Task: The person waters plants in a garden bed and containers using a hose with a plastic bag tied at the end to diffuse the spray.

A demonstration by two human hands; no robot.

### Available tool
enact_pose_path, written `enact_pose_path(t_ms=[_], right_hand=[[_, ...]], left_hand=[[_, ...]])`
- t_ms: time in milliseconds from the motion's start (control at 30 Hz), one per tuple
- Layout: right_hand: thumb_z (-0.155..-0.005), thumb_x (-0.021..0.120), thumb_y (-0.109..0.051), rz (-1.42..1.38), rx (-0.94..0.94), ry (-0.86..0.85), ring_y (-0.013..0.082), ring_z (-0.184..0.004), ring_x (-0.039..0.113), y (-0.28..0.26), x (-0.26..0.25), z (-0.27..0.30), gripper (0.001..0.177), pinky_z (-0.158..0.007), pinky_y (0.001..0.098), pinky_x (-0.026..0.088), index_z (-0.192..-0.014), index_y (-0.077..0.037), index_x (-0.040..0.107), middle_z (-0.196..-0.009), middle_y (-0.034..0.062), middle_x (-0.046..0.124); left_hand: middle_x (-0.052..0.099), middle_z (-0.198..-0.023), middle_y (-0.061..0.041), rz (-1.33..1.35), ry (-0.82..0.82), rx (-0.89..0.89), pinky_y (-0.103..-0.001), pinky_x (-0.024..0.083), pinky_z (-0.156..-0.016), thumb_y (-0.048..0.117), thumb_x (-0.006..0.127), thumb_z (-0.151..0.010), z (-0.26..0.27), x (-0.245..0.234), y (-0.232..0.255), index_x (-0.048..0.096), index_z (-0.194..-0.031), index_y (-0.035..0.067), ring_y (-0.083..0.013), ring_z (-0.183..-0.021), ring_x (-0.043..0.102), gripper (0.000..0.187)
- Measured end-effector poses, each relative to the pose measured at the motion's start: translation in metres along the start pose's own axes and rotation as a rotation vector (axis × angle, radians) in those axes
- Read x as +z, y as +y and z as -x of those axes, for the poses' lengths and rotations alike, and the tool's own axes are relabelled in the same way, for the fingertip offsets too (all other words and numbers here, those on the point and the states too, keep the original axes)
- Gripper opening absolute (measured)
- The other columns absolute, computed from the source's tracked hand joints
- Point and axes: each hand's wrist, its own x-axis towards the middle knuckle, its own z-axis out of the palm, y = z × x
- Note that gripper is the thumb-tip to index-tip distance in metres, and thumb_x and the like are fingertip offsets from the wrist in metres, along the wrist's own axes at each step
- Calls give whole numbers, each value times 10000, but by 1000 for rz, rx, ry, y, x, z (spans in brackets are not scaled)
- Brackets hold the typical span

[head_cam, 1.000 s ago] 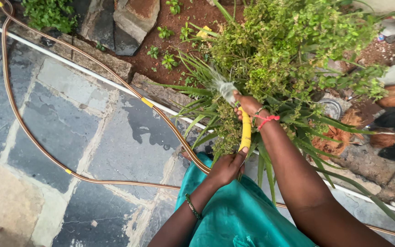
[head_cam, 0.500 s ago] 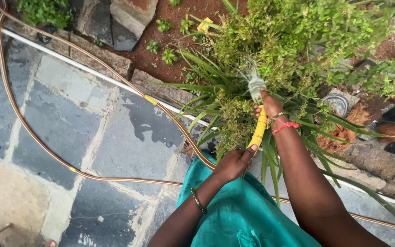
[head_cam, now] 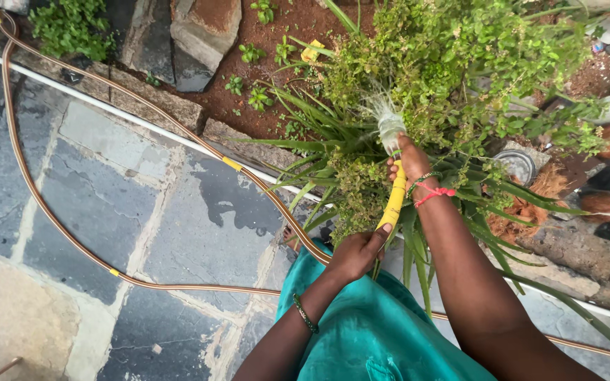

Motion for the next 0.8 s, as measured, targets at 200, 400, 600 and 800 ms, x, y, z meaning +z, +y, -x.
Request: enact_pose_path(t_ms=[200,400,600,800], right_hand=[[-1024,502,-540,-91,-63,99,118,-481,469,7,-35,-3,402,-409,304,418,-1046,-141,542,-682,28,549],[-1022,506,-576,-223,-102,80,126,-457,456,13,-59,1,430,-401,305,401,-1007,-146,522,-673,31,524],[-1021,513,-555,-80,-110,52,100,-465,459,1,-51,31,412,-406,284,405,-1016,-145,544,-669,10,538],[-1034,544,-545,-50,-112,36,104,-468,465,4,-43,32,423,-410,288,401,-1006,-123,540,-672,18,550]], left_hand=[[591,-547,-78,-31,22,84,-395,502,-607,734,393,-950,-2,9,3,731,-739,60,-250,-565,640,782],[618,-578,-120,-85,26,42,-415,513,-619,736,400,-930,2,22,8,740,-778,63,-279,-585,662,769],[704,-686,-95,-83,78,76,-419,524,-645,742,411,-914,9,38,6,746,-857,68,-276,-649,696,755],[705,-692,-115,-84,100,103,-421,533,-668,733,402,-936,13,39,-4,738,-831,43,-281,-676,711,774]])
